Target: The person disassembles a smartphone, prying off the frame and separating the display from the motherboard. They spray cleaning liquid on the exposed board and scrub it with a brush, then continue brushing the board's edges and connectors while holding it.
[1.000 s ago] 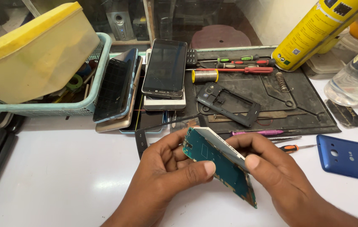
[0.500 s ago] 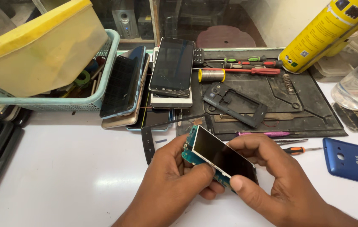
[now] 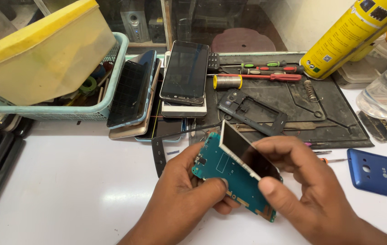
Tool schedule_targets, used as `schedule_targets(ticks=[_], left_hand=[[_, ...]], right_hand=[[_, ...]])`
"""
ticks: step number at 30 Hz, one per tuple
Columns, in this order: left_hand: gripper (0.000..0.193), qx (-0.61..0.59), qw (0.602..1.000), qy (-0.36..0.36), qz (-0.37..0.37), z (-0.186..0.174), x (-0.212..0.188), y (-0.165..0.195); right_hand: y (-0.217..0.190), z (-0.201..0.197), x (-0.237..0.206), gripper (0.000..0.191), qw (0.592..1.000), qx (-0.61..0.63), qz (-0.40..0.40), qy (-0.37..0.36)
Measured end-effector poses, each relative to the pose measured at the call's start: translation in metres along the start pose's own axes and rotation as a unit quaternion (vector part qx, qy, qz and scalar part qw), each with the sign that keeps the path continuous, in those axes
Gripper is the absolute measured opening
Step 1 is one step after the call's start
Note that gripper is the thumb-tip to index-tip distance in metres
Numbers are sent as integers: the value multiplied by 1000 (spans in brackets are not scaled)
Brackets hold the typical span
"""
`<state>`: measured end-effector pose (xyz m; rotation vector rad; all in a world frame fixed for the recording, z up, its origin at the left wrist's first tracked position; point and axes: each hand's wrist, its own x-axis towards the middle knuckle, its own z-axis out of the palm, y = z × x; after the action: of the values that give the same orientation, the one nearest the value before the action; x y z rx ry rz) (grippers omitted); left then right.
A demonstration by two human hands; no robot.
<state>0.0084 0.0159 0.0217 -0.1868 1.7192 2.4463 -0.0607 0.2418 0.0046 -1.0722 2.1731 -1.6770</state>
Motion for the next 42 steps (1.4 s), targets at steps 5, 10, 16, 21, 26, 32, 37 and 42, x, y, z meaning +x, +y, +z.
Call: schedule_targets(ticks=[5,10,16,21,26,32,37,42], left_hand=[[47,8,1000,4,5,-3,1,2],[46,18,999,14,-33,-4,3,7],[45,43,998,-15,-41,-10,2,10],[44,53,995,-65,-61,-16,-1,13],[43,85,987,-109,-82,-19,-2,19],[41,161,972,-53,-165,-13,0,25],[37,231,961,2,-155,-10,1,21],[48,504,855,91,-78,-13,1,11]], right_hand=[[2,-8,1,49,995,39,52,72],[4,-19,13,57,933,314,146,103],[1,-26,25,61,874,436,195,88],[-2,-28,28,60,850,498,170,44],[-2,-29,28,58,829,538,152,20],[-1,-31,28,59,826,542,152,19],[-3,-29,26,61,810,568,146,7],[-4,-26,24,63,818,558,143,-16]])
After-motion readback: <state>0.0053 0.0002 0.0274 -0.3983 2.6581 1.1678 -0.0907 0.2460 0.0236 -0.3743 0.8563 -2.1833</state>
